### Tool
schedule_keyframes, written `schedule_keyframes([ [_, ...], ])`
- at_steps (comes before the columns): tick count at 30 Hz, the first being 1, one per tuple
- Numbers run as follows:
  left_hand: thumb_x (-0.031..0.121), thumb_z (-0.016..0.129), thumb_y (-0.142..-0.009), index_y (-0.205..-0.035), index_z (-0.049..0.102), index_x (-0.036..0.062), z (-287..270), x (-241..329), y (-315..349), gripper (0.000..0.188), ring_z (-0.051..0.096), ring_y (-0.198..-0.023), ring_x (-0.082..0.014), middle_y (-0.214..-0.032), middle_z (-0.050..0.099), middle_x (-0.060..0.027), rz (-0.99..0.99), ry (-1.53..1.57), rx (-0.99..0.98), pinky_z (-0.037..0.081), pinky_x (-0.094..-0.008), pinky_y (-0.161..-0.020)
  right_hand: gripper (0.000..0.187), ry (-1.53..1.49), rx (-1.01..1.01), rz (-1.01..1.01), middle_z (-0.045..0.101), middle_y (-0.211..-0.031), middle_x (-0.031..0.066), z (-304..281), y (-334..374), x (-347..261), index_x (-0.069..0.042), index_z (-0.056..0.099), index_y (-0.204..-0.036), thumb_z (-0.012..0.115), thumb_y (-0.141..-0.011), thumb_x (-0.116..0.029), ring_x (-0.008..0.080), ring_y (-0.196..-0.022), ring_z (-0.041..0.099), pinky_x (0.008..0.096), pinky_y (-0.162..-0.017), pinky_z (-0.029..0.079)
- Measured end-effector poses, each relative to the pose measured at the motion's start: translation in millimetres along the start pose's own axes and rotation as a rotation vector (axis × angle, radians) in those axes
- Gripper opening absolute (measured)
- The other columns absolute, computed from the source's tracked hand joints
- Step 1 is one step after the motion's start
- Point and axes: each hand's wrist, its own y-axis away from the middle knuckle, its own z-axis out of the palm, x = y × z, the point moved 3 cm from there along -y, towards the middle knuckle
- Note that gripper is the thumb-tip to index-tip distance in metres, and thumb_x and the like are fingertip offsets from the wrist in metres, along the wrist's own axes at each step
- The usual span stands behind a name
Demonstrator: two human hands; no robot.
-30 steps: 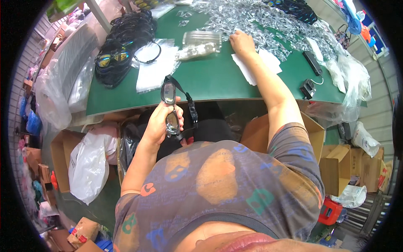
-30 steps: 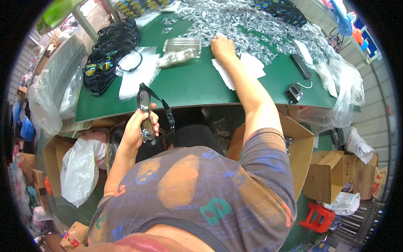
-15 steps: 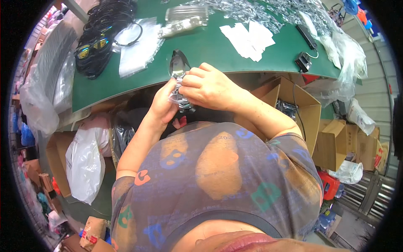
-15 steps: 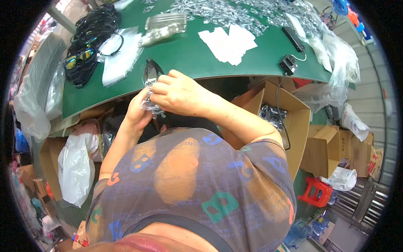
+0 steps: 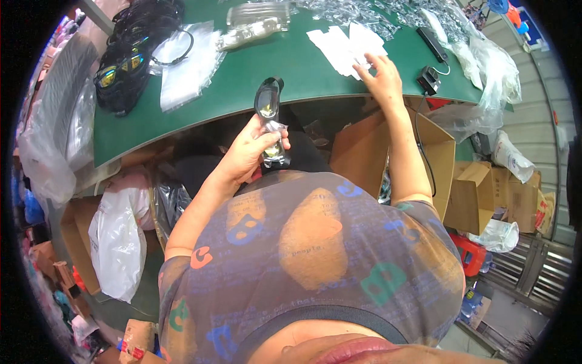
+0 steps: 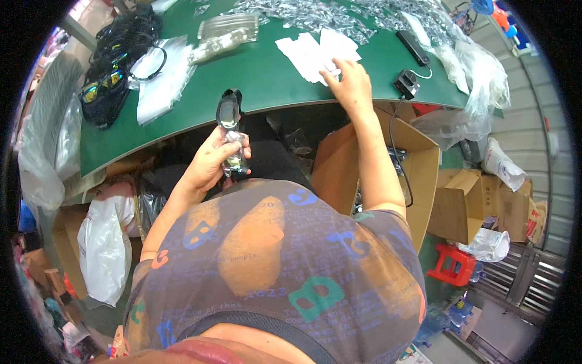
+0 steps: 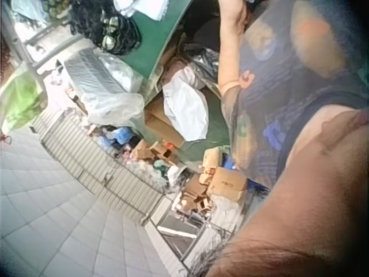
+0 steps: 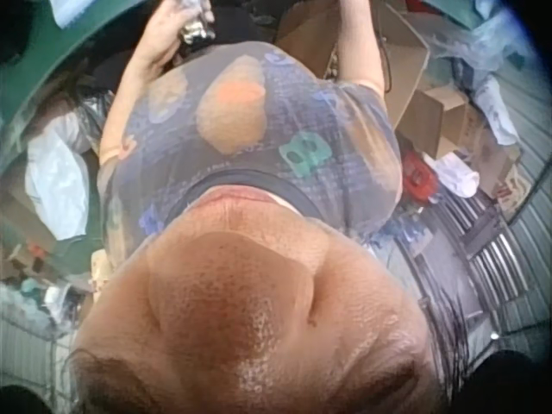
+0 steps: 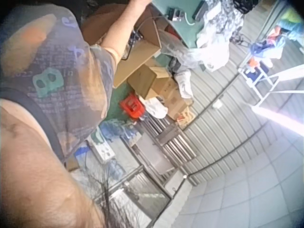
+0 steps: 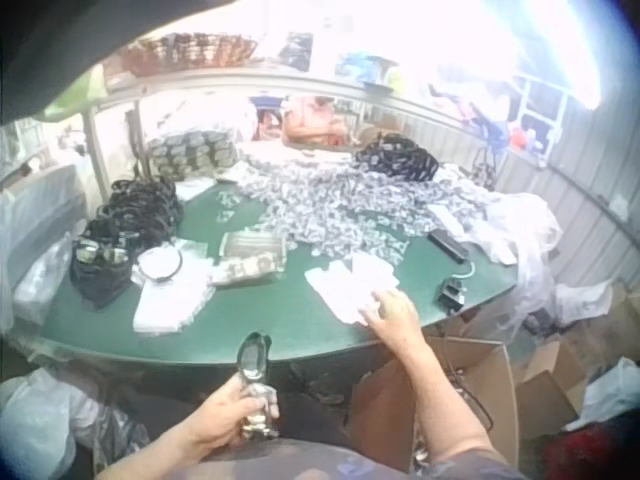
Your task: Packaging swimming goggles into individual plastic zip-lock bags at a warehouse workstation.
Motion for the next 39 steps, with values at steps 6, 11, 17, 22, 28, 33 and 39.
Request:
schedule_keyframes([
  [6, 0.0, 0.076, -0.086, -0.153, 0.036, 0.0093, 0.5, 6.1, -1.0, 0.079, 0.066, -0.102, -0.0182, -0.113, 0.063, -0.0069, -0.044, -0.006, 0.046, 0.055, -0.0332, -0.088, 0.032, 0.252, 0.041, -0.019, 0.069, -0.109, 0.0063, 23.8, -8.5, 29.3, -0.015, 0.075, -0.108, 0.071, -0.091, -0.042, 0.03, -0.104, 0.064, 0.0471, -0.087, 0.046],
  [11, 0.017, 0.065, -0.098, -0.153, 0.036, 0.0099, -13.1, 7.1, 6.1, 0.062, 0.067, -0.103, -0.0212, -0.116, 0.063, -0.0095, -0.023, 0.098, -0.023, 0.058, -0.0368, -0.087, 0.03, 0.29, 0.002, -0.064, 0.071, -0.106, 0.0067, 17.5, -8.0, 28.9, -0.015, 0.075, -0.113, 0.06, -0.1, -0.038, 0.0293, -0.105, 0.066, 0.0479, -0.088, 0.046],
  [17, 0.017, 0.054, -0.104, -0.152, 0.037, 0.0086, -20.0, -4.0, 2.3, 0.051, 0.068, -0.103, -0.0224, -0.116, 0.062, -0.0121, 0.029, 0.089, -0.013, 0.064, -0.0463, -0.079, 0.023, 0.298, 0.042, -0.044, 0.072, -0.103, 0.0059, 4.0, -6.9, 41.5, -0.014, 0.076, -0.108, 0.061, -0.1, -0.03, 0.0288, -0.1, 0.068, 0.0433, -0.086, 0.05],
  [22, 0.019, 0.048, -0.107, -0.138, 0.046, 0.0064, -12.7, -2.7, 2.5, 0.033, 0.069, -0.1, -0.024, -0.114, 0.064, -0.0114, 0.023, 0.215, 0.006, 0.061, -0.0433, -0.083, 0.02, -0.293, 0.463, -0.03, 0.074, -0.098, 0.0088, -35.7, -9.0, 13.7, -0.003, 0.075, -0.104, 0.071, -0.097, -0.021, 0.0239, -0.088, 0.07, 0.0349, -0.081, 0.054],
  [28, 0.025, 0.046, -0.109, -0.129, 0.052, 0.0064, -10.1, -10.4, -0.8, 0.028, 0.07, -0.098, -0.0235, -0.108, 0.067, -0.0105, 0.051, 0.176, 0.122, 0.059, -0.0397, -0.085, 0.026, -0.301, 0.181, -0.704, 0.072, -0.112, 0.0046, -33.7, 34.8, -158.6, -0.013, 0.072, -0.097, 0.078, -0.073, -0.005, 0.0251, -0.11, 0.068, 0.0389, -0.093, 0.051],
  [33, 0.036, 0.041, -0.112, -0.146, 0.047, 0.01, -0.8, -8.7, -0.5, 0.043, 0.062, -0.119, -0.0207, -0.131, 0.061, -0.0072, 0.153, 0.223, 0.171, 0.055, -0.0368, -0.094, 0.027, -0.342, -0.164, -0.787, 0.07, -0.125, 0.0053, 9.6, 67.8, -193.2, -0.01, 0.071, -0.106, 0.079, -0.082, -0.019, 0.0249, -0.122, 0.064, 0.047, -0.107, 0.047],
  [39, 0.039, 0.046, -0.11, -0.144, 0.046, 0.0052, -4.0, -1.1, 10.4, 0.048, 0.062, -0.117, -0.0195, -0.129, 0.06, -0.0082, 0.154, 0.303, 0.012, 0.052, -0.0367, -0.099, 0.044, -0.437, -0.316, -0.818, 0.069, -0.131, 0.011, 1.4, 69.6, -197.1, -0.007, 0.067, -0.12, 0.07, -0.092, -0.041, 0.0292, -0.128, 0.062, 0.0528, -0.117, 0.036],
])
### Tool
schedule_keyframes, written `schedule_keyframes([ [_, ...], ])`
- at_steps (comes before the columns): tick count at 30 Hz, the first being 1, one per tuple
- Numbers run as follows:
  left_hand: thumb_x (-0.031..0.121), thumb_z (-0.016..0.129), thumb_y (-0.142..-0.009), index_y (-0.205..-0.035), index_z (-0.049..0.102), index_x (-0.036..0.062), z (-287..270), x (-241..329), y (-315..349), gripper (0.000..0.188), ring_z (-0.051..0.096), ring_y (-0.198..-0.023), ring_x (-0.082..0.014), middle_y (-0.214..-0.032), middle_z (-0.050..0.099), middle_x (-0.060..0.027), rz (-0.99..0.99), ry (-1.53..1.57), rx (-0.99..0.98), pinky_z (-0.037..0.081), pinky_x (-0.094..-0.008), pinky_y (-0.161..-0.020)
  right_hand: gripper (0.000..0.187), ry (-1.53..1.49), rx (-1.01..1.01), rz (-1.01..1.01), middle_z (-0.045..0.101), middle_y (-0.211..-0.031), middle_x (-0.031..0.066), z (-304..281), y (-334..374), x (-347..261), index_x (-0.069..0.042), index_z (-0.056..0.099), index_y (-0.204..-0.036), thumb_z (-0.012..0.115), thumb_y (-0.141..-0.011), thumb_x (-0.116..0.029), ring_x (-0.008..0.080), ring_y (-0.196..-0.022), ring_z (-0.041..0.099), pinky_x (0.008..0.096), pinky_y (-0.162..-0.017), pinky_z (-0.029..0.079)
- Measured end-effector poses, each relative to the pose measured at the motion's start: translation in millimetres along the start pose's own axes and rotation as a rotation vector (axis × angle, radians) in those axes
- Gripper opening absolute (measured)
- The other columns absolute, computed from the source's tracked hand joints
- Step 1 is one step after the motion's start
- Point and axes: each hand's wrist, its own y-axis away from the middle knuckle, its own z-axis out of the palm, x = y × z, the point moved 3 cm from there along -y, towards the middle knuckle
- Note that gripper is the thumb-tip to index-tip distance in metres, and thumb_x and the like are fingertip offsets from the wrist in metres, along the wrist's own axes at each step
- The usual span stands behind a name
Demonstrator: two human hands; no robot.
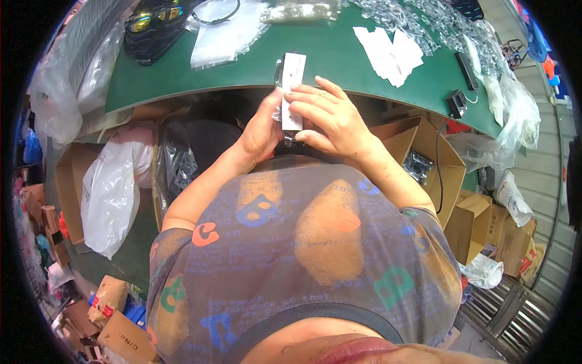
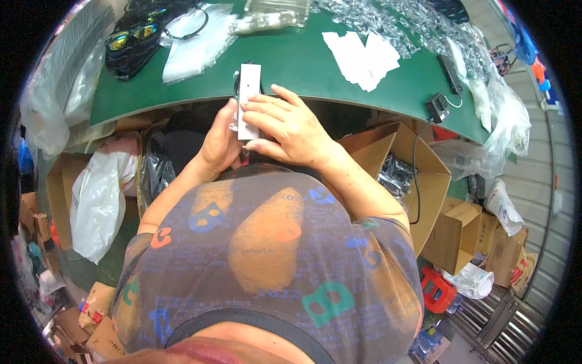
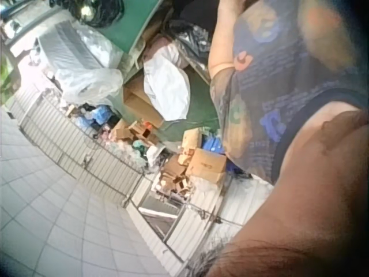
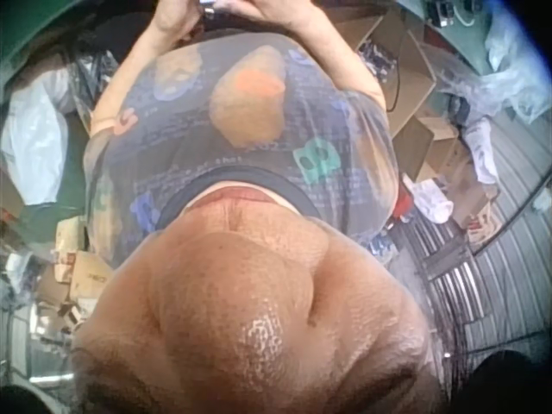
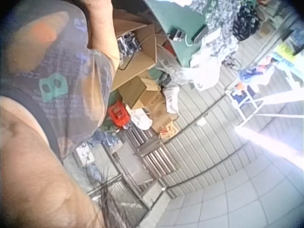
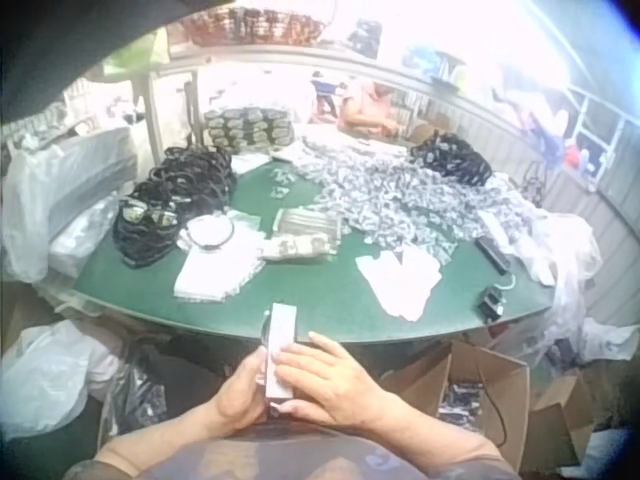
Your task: Packaging swimming goggles into individual plastic zip-lock bags at a warehouse workstation.
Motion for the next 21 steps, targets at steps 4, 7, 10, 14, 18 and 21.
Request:
schedule_keyframes([
  [4, 0.038, 0.051, -0.109, -0.143, 0.044, 0.0058, 7.0, 0.2, 3.3, 0.047, 0.065, -0.104, -0.018, -0.114, 0.063, -0.0096, 0.04, -0.195, 0.049, 0.058, -0.0348, -0.089, 0.045, -0.178, 0.037, 0.053, 0.068, -0.129, 0.0114, -0.5, 4.9, 8.9, -0.009, 0.064, -0.127, 0.064, -0.095, -0.041, 0.0279, -0.127, 0.062, 0.0532, -0.117, 0.035],
  [7, 0.036, 0.047, -0.11, -0.142, 0.044, 0.0062, 10.9, 3.0, 3.8, 0.043, 0.067, -0.093, -0.0176, -0.107, 0.063, -0.009, 0.062, -0.257, 0.034, 0.061, -0.035, -0.076, 0.047, -0.233, 0.057, 0.069, 0.068, -0.129, 0.0116, -0.7, 6.6, 12.3, -0.009, 0.063, -0.129, 0.058, -0.098, -0.045, 0.0276, -0.125, 0.063, 0.0519, -0.114, 0.037],
  [10, 0.032, 0.044, -0.111, -0.143, 0.044, 0.0066, 9.6, 4.0, 7.9, 0.041, 0.066, -0.094, -0.0162, -0.107, 0.063, -0.0081, -0.009, -0.296, 0.052, 0.06, -0.0321, -0.079, 0.048, -0.194, 0.054, 0.043, 0.068, -0.128, 0.0117, -4.3, 1.6, 8.9, -0.01, 0.063, -0.129, 0.056, -0.099, -0.046, 0.028, -0.121, 0.064, 0.05, -0.107, 0.041],
  [14, 0.027, 0.047, -0.109, -0.148, 0.041, 0.0061, 10.8, 1.7, 7.0, 0.045, 0.062, -0.113, -0.0156, -0.124, 0.06, -0.0071, -0.027, -0.31, -0.005, 0.053, -0.0314, -0.095, 0.047, -0.138, 0.073, -0.019, 0.068, -0.122, 0.0127, 0.3, 0.1, 12.3, -0.009, 0.064, -0.127, 0.058, -0.098, -0.046, 0.0316, -0.116, 0.063, 0.0472, -0.096, 0.044],
  [18, 0.025, 0.051, -0.106, -0.15, 0.041, 0.0061, 1.1, -2.4, 6.6, 0.049, 0.055, -0.127, -0.0161, -0.139, 0.054, -0.0063, -0.049, -0.194, -0.043, 0.048, -0.0343, -0.105, 0.046, -0.186, 0.078, -0.046, 0.068, -0.12, 0.0131, -1.2, -2.6, 13.6, -0.008, 0.064, -0.124, 0.059, -0.097, -0.045, 0.034, -0.115, 0.062, 0.0455, -0.096, 0.044],
  [21, 0.022, 0.051, -0.107, -0.147, 0.043, 0.0061, 4.8, -4.8, 6.0, 0.044, 0.055, -0.126, -0.0158, -0.137, 0.055, -0.0063, -0.013, -0.148, -0.019, 0.048, -0.0331, -0.104, 0.046, -0.143, 0.087, -0.031, 0.067, -0.122, 0.0133, -2.0, -2.9, 6.8, -0.007, 0.064, -0.123, 0.062, -0.094, -0.042, 0.0332, -0.117, 0.062, 0.0453, -0.095, 0.045],
])
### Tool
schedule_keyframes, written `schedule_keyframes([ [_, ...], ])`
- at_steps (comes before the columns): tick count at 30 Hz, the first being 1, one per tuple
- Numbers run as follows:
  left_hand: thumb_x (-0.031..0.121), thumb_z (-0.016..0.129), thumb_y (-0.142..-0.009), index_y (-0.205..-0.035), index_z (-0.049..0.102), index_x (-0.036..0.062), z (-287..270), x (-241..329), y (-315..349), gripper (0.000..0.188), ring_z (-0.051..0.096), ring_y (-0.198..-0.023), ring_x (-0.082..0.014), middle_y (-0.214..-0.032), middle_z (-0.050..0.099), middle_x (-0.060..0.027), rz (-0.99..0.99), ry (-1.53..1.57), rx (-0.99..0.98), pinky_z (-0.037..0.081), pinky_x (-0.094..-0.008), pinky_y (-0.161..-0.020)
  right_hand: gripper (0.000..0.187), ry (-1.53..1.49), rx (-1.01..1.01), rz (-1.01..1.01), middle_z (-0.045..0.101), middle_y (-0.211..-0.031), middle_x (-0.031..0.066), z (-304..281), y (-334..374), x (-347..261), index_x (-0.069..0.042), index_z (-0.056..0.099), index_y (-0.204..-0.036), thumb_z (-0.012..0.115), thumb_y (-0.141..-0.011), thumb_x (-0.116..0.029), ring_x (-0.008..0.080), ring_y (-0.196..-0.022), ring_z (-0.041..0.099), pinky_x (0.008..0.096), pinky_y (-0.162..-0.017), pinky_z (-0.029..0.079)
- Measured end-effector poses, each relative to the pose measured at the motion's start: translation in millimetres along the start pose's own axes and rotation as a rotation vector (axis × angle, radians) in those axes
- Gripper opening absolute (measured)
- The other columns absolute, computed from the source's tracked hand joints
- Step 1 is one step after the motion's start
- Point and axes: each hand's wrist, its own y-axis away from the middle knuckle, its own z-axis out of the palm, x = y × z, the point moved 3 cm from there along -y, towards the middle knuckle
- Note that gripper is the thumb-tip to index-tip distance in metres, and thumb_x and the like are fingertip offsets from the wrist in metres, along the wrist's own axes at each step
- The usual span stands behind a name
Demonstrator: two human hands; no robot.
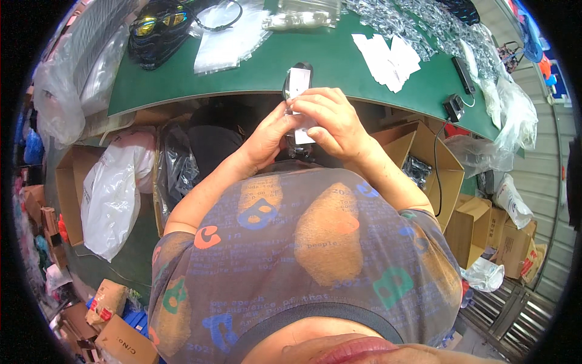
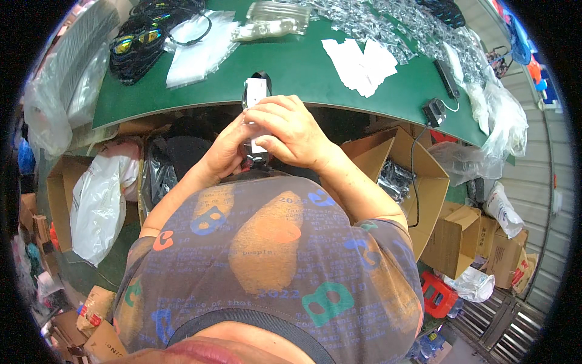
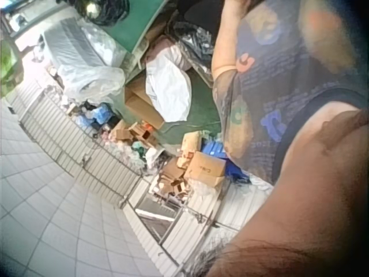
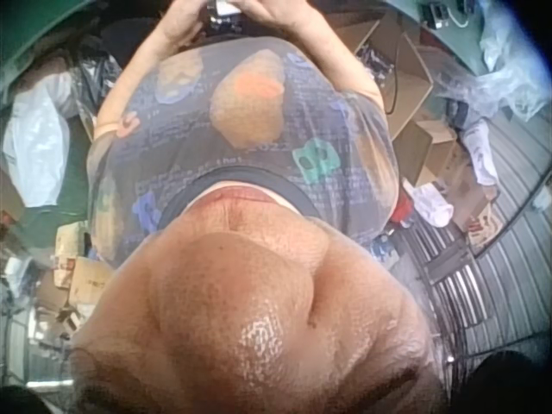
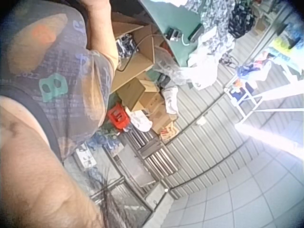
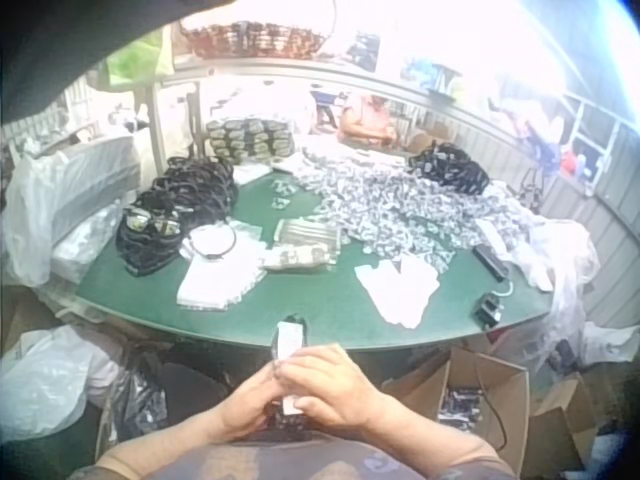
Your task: Packaging swimming goggles into individual plastic zip-lock bags at a warehouse workstation.
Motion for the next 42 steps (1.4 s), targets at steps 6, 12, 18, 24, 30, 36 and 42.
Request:
schedule_keyframes([
  [6, 0.018, 0.049, -0.109, -0.144, 0.047, 0.0103, -8.8, -1.0, -4.8, 0.036, 0.06, -0.115, -0.0149, -0.129, 0.059, -0.007, 0.087, -0.137, 0.131, 0.051, -0.0315, -0.097, 0.051, 0.15, -0.02, 0.048, 0.067, -0.131, 0.0122, 9.0, 0.2, -22.1, -0.007, 0.064, -0.126, 0.069, -0.089, -0.041, 0.0301, -0.122, 0.061, 0.0437, -0.092, 0.047],
  [12, 0.038, 0.053, -0.108, -0.145, 0.044, 0.0077, -1.4, -0.1, -3.6, 0.049, 0.052, -0.127, -0.0149, -0.136, 0.054, -0.0063, 0.16, -0.235, 0.068, 0.044, -0.0317, -0.107, 0.045, 0.095, -0.03, 0.071, 0.068, -0.13, 0.009, 3.1, -2.7, -11.9, -0.008, 0.065, -0.126, 0.069, -0.091, -0.036, 0.0279, -0.12, 0.063, 0.0422, -0.091, 0.046],
  [18, 0.032, 0.047, -0.111, -0.147, 0.042, 0.0077, -3.7, 3.5, -1.5, 0.043, 0.058, -0.119, -0.0163, -0.131, 0.057, -0.0078, 0.16, -0.343, 0.132, 0.051, -0.0333, -0.099, 0.042, 0.106, -0.044, 0.057, 0.067, -0.132, 0.0103, 4.8, -2.3, -13.2, -0.008, 0.065, -0.126, 0.067, -0.093, -0.035, 0.0278, -0.119, 0.064, 0.0413, -0.091, 0.046],
  [24, 0.028, 0.046, -0.109, -0.148, 0.04, 0.0037, 10.8, 24.7, -0.5, 0.046, 0.067, -0.093, -0.0219, -0.109, 0.062, -0.0123, 0.011, 0.164, -0.054, 0.063, -0.0395, -0.074, 0.042, -0.667, 0.538, 0.633, 0.057, -0.144, 0.0148, 7.6, 15.9, 19.6, -0.002, 0.055, -0.138, 0.057, -0.105, -0.028, 0.0267, -0.132, 0.054, 0.0394, -0.107, 0.045],
  [30, 0.028, 0.046, -0.11, -0.149, 0.039, 0.0034, 13.5, 36.3, -4.1, 0.047, 0.067, -0.093, -0.0223, -0.107, 0.061, -0.013, 0.093, 0.089, -0.082, 0.063, -0.0395, -0.073, 0.033, -1.989, 0.224, 0.976, 0.064, -0.091, -0.0031, 68.9, 32.1, 18.5, -0.013, 0.06, -0.118, 0.063, -0.101, -0.042, 0.0133, -0.088, 0.062, 0.0391, -0.086, 0.053],
  [36, 0.028, 0.046, -0.109, -0.149, 0.038, 0.004, -12.6, 52.3, -0.2, 0.047, 0.067, -0.091, -0.0211, -0.106, 0.061, -0.0124, 0.263, -0.113, 0.136, 0.062, -0.0373, -0.072, 0.034, -1.823, 0.374, 1.079, 0.052, -0.085, -0.0027, 27.6, 25.7, 40.8, -0.009, 0.064, -0.12, 0.075, -0.094, -0.029, 0.0165, -0.087, 0.056, 0.0435, -0.085, 0.053],
  [42, 0.029, 0.047, -0.11, -0.135, 0.045, 0.0065, -30.5, 45.3, -3.9, 0.034, 0.067, -0.088, -0.0184, -0.103, 0.062, -0.0093, 0.303, -0.203, 0.254, 0.062, -0.0361, -0.072, 0.044, -1.37, 0.046, 0.553, 0.068, -0.103, 0.0098, -49.5, -46.0, 17.4, -0.001, 0.058, -0.134, 0.069, -0.095, -0.019, 0.0281, -0.102, 0.067, 0.0498, -0.096, 0.053],
])
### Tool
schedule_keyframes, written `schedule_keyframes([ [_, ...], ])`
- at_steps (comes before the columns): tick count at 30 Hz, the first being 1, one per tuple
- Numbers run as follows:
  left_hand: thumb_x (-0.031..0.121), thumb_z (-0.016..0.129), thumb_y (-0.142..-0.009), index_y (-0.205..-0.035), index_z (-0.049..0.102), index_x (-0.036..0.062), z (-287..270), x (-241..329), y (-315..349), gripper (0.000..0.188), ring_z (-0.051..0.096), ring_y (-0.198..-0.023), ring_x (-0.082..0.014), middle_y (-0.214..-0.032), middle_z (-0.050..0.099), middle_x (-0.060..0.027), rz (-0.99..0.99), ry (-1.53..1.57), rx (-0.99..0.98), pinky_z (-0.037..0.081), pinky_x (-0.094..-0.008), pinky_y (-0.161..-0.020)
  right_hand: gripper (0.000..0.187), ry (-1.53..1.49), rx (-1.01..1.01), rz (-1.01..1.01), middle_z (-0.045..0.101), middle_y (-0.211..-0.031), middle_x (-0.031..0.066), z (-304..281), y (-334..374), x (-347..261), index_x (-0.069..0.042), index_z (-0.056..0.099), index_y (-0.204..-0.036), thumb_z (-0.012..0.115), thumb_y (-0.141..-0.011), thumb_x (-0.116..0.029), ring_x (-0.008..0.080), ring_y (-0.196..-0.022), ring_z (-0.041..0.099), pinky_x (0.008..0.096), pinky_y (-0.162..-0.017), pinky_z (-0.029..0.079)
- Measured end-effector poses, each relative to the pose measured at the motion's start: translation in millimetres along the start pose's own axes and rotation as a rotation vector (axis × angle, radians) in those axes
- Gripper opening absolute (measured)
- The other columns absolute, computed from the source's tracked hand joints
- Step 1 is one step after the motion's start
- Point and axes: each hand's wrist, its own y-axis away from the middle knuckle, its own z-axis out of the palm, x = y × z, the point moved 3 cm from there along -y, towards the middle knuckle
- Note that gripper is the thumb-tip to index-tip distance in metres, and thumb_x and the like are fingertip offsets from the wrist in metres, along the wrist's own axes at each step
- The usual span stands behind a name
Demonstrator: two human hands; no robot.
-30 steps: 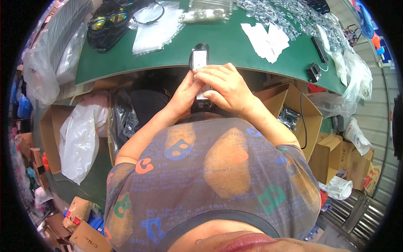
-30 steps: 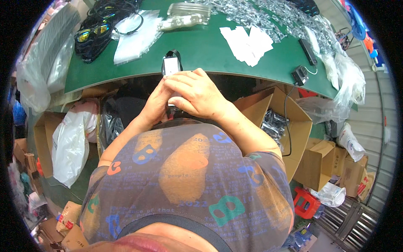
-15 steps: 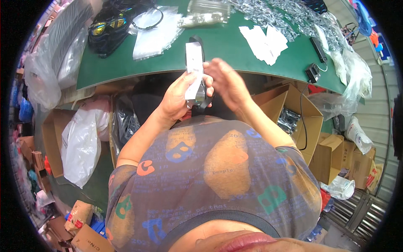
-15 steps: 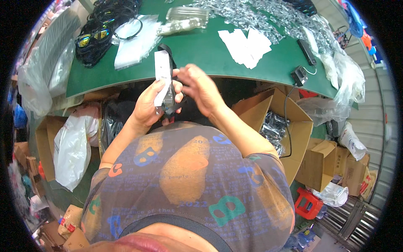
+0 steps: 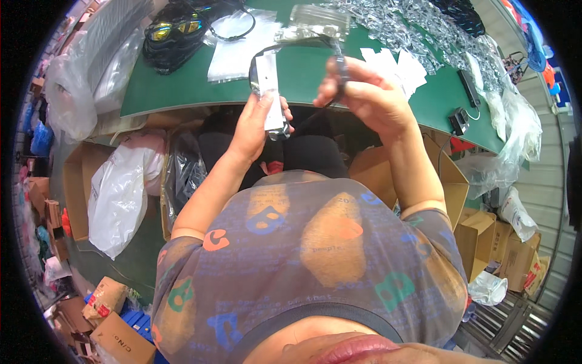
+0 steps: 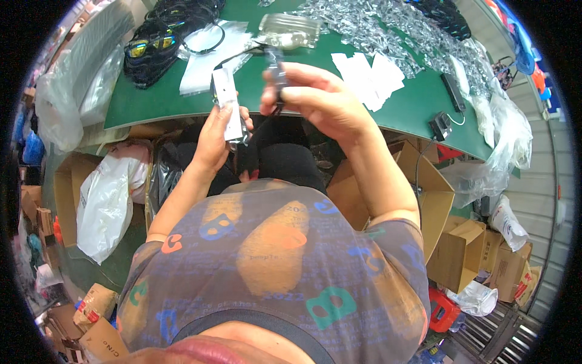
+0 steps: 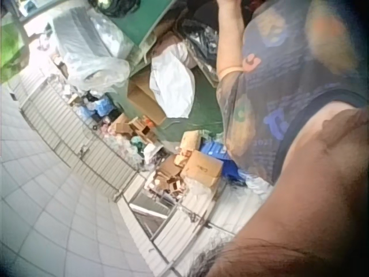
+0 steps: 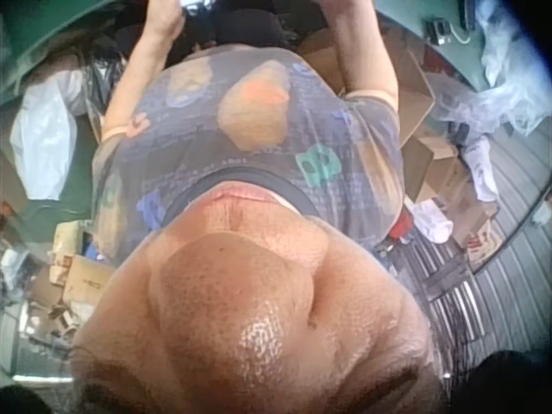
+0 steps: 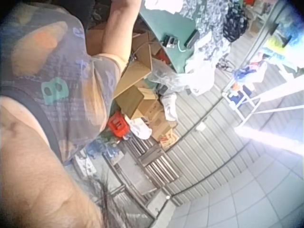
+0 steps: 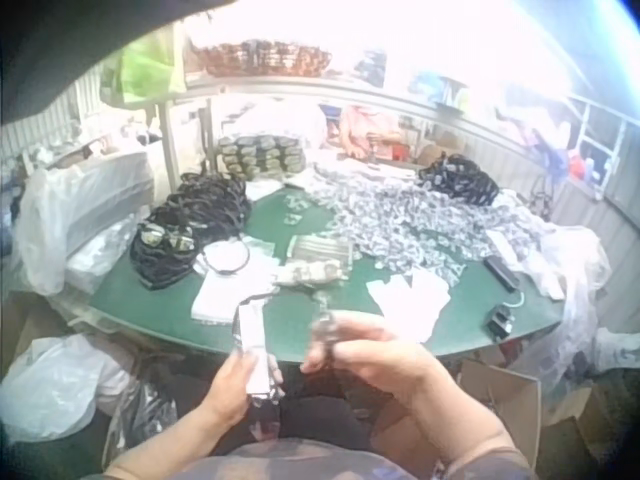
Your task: Packaging swimming goggles into individual plastic zip-lock bags at a warehouse workstation.
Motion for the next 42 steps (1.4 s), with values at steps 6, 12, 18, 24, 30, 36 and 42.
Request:
schedule_keyframes([
  [6, 0.037, 0.047, -0.11, -0.128, 0.046, 0.0065, 26.6, -12.4, 5.3, 0.035, 0.067, -0.086, -0.0185, -0.101, 0.061, -0.0087, 0.017, 0.02, -0.007, 0.061, -0.0366, -0.071, 0.033, 1.094, 0.117, -0.55, 0.07, -0.104, 0.0127, 19.5, -62.6, 4.5, 0.001, 0.066, -0.117, 0.078, -0.092, -0.017, 0.0205, -0.092, 0.068, 0.031, -0.081, 0.054],
  [12, 0.033, 0.044, -0.111, -0.13, 0.043, 0.0075, 31.9, 0.1, 9.4, 0.031, 0.067, -0.087, -0.0192, -0.101, 0.061, -0.0091, 0.023, 0.06, -0.048, 0.063, -0.0368, -0.07, 0.023, 1.123, 0.145, -0.721, 0.059, -0.091, 0.0073, 1.2, -90.0, 42.5, 0.001, 0.065, -0.107, 0.076, -0.09, -0.011, 0.0192, -0.082, 0.059, 0.0313, -0.075, 0.05],
  [18, 0.033, 0.045, -0.111, -0.132, 0.042, 0.0075, 31.1, -4.2, 9.0, 0.033, 0.067, -0.086, -0.0195, -0.101, 0.061, -0.0093, 0.068, 0.026, -0.072, 0.06, -0.0348, -0.074, 0.02, 1.105, 0.323, -0.74, 0.059, -0.09, 0.0083, 4.2, -90.4, 68.3, 0.0, 0.066, -0.103, 0.076, -0.089, -0.01, 0.0214, -0.082, 0.06, 0.033, -0.074, 0.05],
  [24, 0.039, 0.038, -0.111, -0.133, 0.043, 0.0059, 30.1, -5.1, 10.1, 0.04, 0.068, -0.089, -0.0207, -0.101, 0.062, -0.011, 0.052, -0.014, -0.07, 0.061, -0.0374, -0.073, 0.022, 1.22, 0.342, -0.758, 0.059, -0.089, 0.009, 5.3, -86.2, 64.3, -0.001, 0.066, -0.105, 0.077, -0.088, -0.012, 0.0249, -0.08, 0.061, 0.0354, -0.074, 0.051],
  [30, 0.025, 0.046, -0.11, -0.136, 0.041, 0.0053, 16.5, -22.9, 5.0, 0.033, 0.064, -0.084, -0.0155, -0.101, 0.061, -0.0079, 0.179, -0.267, -0.047, 0.057, -0.0319, -0.076, 0.031, 0.876, 0.461, -0.45, 0.065, -0.09, 0.0034, -5.0, -86.4, 84.1, -0.005, 0.067, -0.103, 0.08, -0.089, -0.029, 0.0164, -0.082, 0.064, 0.0346, -0.078, 0.051],
  [36, 0.025, 0.047, -0.108, -0.142, 0.039, 0.006, 11.7, -12.6, 24.0, 0.04, 0.065, -0.082, -0.0176, -0.099, 0.061, -0.0095, -0.099, -0.117, -0.121, 0.06, -0.0331, -0.068, 0.043, 0.261, 0.189, 0.213, 0.073, -0.111, 0.0094, -16.8, -79.8, 91.8, -0.002, 0.068, -0.123, 0.064, -0.1, -0.037, 0.0178, -0.102, 0.067, 0.0324, -0.094, 0.051],
  [42, 0.03, 0.047, -0.107, -0.145, 0.041, -0.0003, 9.3, -3.6, 46.8, 0.049, 0.066, -0.079, -0.0205, -0.097, 0.061, -0.011, -0.535, 0.329, -0.215, 0.061, -0.0357, -0.059, 0.029, 0.402, 0.152, -0.011, 0.073, -0.113, 0.0112, -13.7, -57.6, 89.9, -0.003, 0.065, -0.126, 0.064, -0.102, -0.019, 0.0228, -0.113, 0.068, 0.0395, -0.099, 0.052],
])
